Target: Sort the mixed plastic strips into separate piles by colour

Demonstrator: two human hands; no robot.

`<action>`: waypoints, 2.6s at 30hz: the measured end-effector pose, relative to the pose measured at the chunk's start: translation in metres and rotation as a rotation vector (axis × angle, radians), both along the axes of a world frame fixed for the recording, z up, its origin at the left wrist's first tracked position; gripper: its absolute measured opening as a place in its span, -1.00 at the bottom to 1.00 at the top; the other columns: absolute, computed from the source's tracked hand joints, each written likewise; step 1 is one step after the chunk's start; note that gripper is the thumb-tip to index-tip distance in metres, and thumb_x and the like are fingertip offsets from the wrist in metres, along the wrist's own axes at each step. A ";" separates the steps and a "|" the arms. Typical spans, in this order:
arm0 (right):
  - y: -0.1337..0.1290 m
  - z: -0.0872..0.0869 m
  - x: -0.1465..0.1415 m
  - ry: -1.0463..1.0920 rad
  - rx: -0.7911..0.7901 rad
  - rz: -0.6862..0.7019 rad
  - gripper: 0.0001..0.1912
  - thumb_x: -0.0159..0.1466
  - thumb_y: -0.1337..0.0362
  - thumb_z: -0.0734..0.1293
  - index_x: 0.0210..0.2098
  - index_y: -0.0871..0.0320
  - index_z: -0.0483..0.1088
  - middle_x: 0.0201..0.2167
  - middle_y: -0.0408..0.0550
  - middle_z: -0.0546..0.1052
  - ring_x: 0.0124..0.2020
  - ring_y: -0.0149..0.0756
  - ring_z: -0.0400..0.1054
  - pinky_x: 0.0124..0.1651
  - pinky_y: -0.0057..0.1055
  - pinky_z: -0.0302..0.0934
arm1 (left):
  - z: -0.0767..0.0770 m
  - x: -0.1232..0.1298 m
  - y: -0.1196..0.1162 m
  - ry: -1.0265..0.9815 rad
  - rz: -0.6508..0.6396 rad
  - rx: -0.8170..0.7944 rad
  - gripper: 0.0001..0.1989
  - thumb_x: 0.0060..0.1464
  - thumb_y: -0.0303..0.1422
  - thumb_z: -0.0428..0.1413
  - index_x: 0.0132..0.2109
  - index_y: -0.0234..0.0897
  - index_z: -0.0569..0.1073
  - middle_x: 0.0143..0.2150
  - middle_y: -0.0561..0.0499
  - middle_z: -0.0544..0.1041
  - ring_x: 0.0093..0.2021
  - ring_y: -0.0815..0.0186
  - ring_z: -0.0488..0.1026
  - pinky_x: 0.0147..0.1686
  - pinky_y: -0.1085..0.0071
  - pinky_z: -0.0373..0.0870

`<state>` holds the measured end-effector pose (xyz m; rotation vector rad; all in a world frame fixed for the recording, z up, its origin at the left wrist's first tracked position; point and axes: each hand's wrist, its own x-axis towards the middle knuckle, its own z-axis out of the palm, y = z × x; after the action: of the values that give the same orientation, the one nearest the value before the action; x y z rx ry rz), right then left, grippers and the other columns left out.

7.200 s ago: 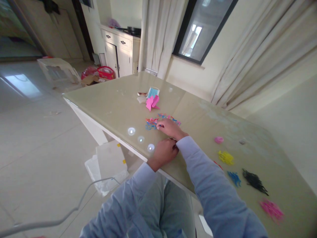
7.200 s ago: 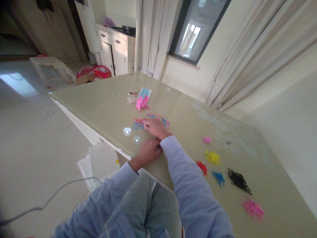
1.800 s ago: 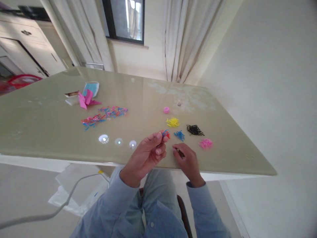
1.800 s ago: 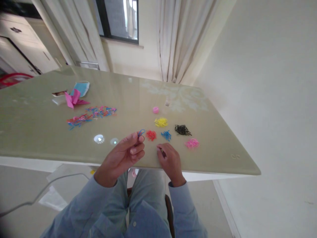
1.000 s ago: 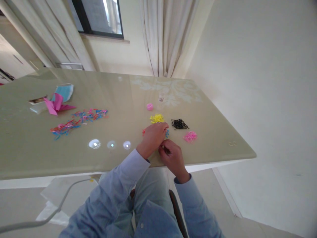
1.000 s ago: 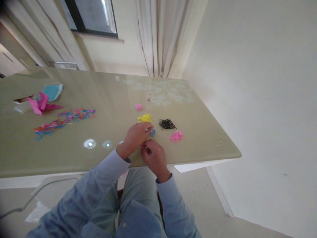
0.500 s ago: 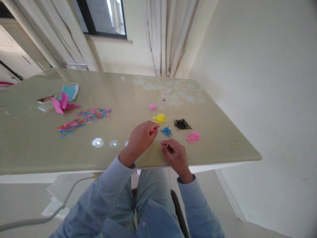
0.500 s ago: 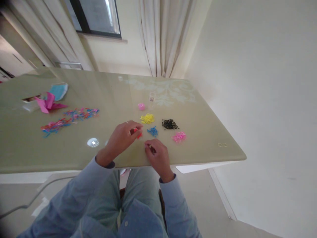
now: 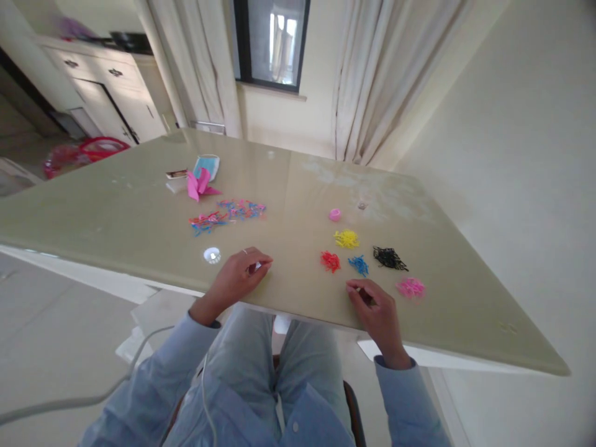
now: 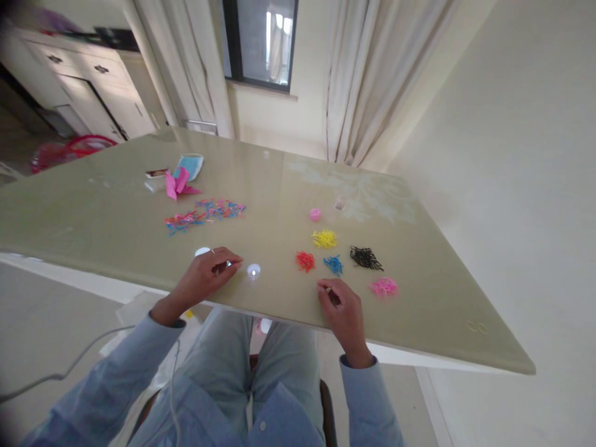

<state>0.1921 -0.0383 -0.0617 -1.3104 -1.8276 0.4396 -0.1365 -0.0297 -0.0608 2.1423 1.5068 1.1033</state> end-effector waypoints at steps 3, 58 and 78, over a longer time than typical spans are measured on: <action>0.002 0.002 -0.004 0.030 -0.042 -0.008 -0.82 0.26 0.17 0.36 -0.31 0.13 0.55 -0.46 -0.10 0.56 -0.53 -0.37 0.33 -0.45 -0.44 0.22 | -0.005 -0.013 -0.003 -0.061 0.005 -0.037 -0.85 0.20 -0.38 0.09 -0.24 -0.27 0.56 -0.34 0.01 0.55 -0.39 0.40 0.42 -0.34 0.47 0.33; 0.036 0.067 -0.195 0.926 -0.873 0.693 -0.74 0.17 0.10 0.47 -0.30 0.09 0.38 -0.41 -0.29 0.47 -0.74 -0.66 -0.13 -0.69 -0.60 -0.15 | -0.007 -0.001 -0.025 0.267 0.089 -0.031 -0.86 0.17 -0.39 0.08 -0.26 -0.22 0.56 -0.30 -0.06 0.56 -0.23 0.19 0.49 -0.21 0.29 0.34; -0.020 0.045 -0.110 1.165 -0.775 0.370 -0.76 0.15 0.12 0.48 -0.24 0.08 0.49 -0.40 -0.20 0.56 -0.78 -0.68 -0.20 -0.73 -0.58 -0.23 | -0.014 0.000 -0.023 0.296 0.150 0.031 -0.75 0.28 -0.27 0.00 -0.20 -0.20 0.56 -0.27 -0.03 0.57 -0.27 0.25 0.48 -0.24 0.34 0.32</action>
<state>0.0825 -0.0583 -0.0168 -0.7811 -0.8552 1.7938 -0.1366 -0.0531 -0.0745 2.3277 1.8147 0.8878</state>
